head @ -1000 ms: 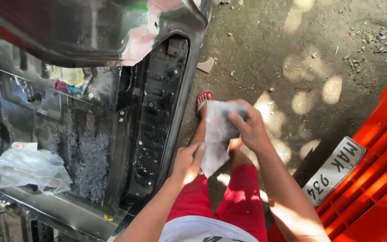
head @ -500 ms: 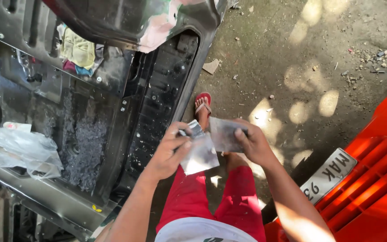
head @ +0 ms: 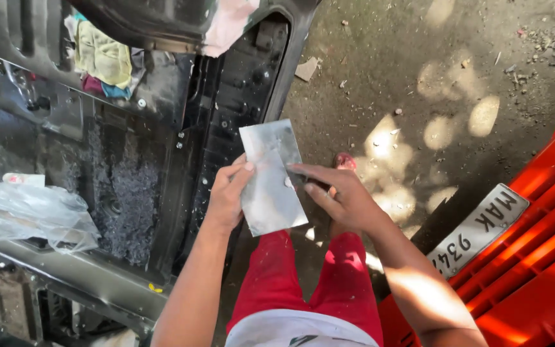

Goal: The person uses a sanding block to smooth the surface of a car door, focusing on the lower edge and the area around the door latch. They move between different sections of the door, applying pressure to the sanding block to remove material and prepare the surface.

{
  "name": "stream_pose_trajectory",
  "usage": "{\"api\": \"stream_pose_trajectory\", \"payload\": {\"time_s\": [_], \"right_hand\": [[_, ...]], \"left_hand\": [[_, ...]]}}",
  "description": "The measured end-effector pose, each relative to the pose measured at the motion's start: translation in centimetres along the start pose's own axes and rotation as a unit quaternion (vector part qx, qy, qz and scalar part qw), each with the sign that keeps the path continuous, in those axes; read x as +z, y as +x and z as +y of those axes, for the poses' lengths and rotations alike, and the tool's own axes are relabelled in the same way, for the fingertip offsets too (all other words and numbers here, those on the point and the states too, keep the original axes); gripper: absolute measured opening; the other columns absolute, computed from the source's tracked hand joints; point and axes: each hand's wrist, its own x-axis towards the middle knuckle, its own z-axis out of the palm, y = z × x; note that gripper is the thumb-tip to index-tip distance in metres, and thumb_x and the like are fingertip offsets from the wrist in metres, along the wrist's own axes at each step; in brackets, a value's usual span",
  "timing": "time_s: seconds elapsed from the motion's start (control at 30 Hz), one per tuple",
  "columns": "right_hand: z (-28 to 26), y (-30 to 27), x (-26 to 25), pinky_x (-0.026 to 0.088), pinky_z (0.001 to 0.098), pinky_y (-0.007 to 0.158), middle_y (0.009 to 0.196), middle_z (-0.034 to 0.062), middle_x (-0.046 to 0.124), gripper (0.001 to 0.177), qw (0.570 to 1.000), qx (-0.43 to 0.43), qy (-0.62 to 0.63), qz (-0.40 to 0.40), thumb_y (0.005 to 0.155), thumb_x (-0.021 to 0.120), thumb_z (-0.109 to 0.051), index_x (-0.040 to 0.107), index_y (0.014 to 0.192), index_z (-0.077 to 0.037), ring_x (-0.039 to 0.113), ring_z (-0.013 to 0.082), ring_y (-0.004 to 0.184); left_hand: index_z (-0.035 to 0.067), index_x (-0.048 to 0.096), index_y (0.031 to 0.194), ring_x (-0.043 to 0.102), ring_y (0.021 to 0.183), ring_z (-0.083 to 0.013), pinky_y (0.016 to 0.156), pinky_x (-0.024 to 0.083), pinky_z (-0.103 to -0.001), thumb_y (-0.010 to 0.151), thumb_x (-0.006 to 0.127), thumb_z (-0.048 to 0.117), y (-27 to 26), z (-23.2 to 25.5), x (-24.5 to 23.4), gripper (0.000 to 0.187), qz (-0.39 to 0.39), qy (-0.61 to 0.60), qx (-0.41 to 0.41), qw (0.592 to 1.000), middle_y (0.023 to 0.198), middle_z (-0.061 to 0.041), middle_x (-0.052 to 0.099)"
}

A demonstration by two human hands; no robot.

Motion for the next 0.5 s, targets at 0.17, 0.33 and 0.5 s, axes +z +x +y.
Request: {"api": "stream_pose_trajectory", "payload": {"time_s": [0.17,0.33,0.5], "right_hand": [[1.8,1.1,2.3,0.057,0.0486,0.081,0.098,0.0219,0.074,0.037,0.999,-0.014,0.011,-0.042,0.092,0.054,-0.001,0.067,0.127,-0.003,0.073,0.0342,0.087],[1.8,2.0,4.4,0.056,0.0472,0.074,0.089,0.0218,0.071,0.038,0.998,-0.008,0.017,-0.057,0.090,0.055,0.001,0.068,0.125,-0.004,0.070,0.0355,0.079],[4.0,3.0,6.0,0.053,0.0422,0.075,0.094,0.0185,0.067,0.032,0.997,-0.013,0.069,-0.041,0.092,0.054,0.002,0.070,0.118,-0.004,0.065,0.0300,0.085]], "left_hand": [[-0.007,0.061,0.095,0.061,0.118,-0.0253,0.099,0.051,-0.043,0.084,0.077,0.019,1.1,1.3,-1.9,0.033,-0.004,0.029,-0.025,0.999,0.139,-0.021,0.059],[-0.007,0.058,0.103,0.058,0.121,-0.0261,0.100,0.050,-0.044,0.084,0.076,0.022,2.9,1.5,-4.8,0.039,0.015,0.072,-0.082,0.994,0.140,-0.017,0.057],[-0.006,0.058,0.107,0.058,0.121,-0.0277,0.099,0.050,-0.046,0.085,0.076,0.025,6.0,-0.5,-7.9,0.042,0.039,0.091,-0.127,0.987,0.140,-0.013,0.057]]}}
